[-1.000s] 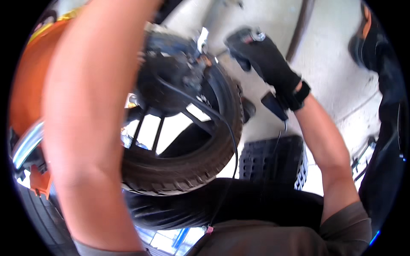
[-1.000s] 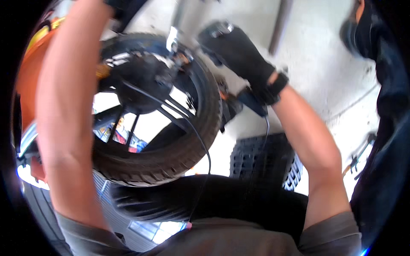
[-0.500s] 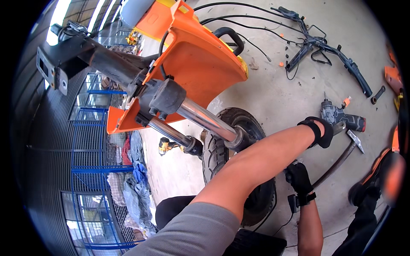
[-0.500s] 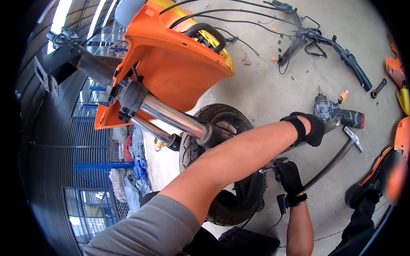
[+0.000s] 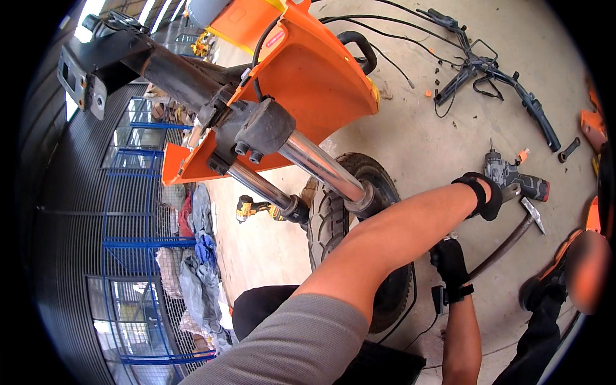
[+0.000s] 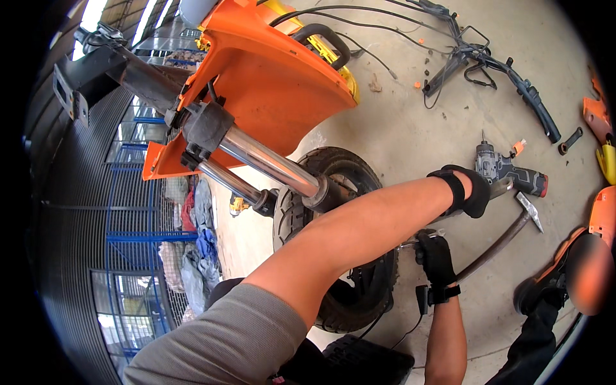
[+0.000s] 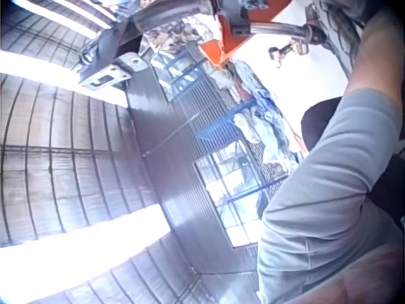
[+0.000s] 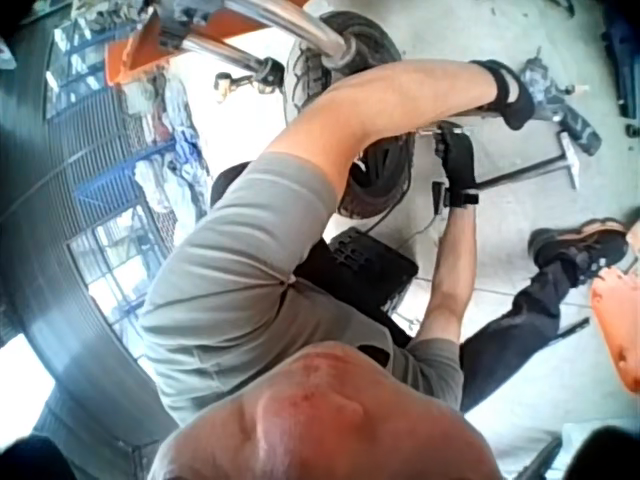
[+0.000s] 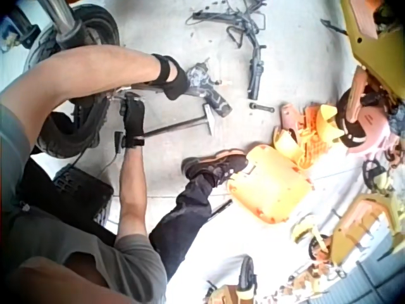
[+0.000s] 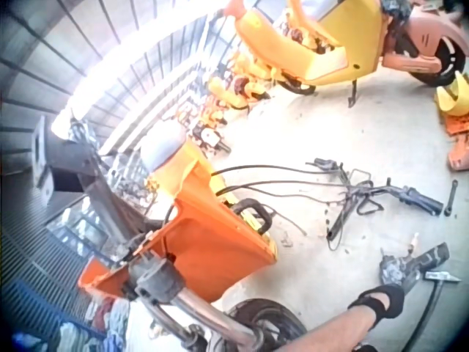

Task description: The person uses wrenches and pliers to disassemble components of a motorcycle front fork and wheel assembly while sitting on the floor of a service bay. They loosen nuts and bolts, remove a long cable, and handle various small mechanical parts.

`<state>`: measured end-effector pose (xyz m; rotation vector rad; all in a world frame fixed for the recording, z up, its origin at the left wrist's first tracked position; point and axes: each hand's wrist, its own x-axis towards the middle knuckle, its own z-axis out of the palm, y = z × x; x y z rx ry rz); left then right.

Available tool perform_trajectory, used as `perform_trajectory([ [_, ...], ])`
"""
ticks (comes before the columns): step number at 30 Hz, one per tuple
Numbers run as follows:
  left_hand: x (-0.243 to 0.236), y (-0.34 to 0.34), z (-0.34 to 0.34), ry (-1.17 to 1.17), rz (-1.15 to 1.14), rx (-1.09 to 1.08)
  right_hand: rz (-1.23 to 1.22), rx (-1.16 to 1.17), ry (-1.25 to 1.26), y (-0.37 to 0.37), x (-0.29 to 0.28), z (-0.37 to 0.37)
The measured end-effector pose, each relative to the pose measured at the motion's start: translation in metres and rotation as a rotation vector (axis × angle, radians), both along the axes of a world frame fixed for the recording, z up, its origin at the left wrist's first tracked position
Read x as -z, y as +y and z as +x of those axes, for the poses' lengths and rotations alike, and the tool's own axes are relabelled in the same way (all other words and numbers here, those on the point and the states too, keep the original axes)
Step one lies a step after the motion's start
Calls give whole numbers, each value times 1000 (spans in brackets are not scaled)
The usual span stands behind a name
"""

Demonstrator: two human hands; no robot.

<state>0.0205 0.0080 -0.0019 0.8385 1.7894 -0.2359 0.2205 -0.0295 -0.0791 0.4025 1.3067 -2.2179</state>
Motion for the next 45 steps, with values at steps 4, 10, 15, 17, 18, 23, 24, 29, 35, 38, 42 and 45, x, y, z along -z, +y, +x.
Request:
perform_trajectory([
  [4,3,1,-1,1,22,52,-124,-16,-161,-12,-7,-1],
  [10,3,1,-1,11,-3,-11,155,-32,228,-4,9,2],
  [15,4,0,-2,6,25,30,-179,132,-116,7,21,1],
  [17,5,0,-1,3,23,10,-231,113,-111,5,18,-1],
  [18,6,0,-1,7,3,-8,-276,123,-114,4,15,-2],
  [23,4,-2,-3,-2,-21,-57,-147,47,-119,3,1,-8],
  [24,2,-3,-3,-2,-25,-72,-111,28,-100,5,-1,-9],
  [29,-11,-14,-7,44,211,-11,726,-65,666,16,0,-10],
  [35,-26,-17,-9,-97,139,-131,69,91,196,21,6,-12],
  [38,-33,-17,-5,-104,187,-90,-163,145,-105,20,4,-15],
  [42,-31,-15,-5,-134,108,-197,-260,164,-89,12,4,-15],
  [45,-19,-18,-10,-156,168,-98,-266,155,-100,3,13,-8],
])
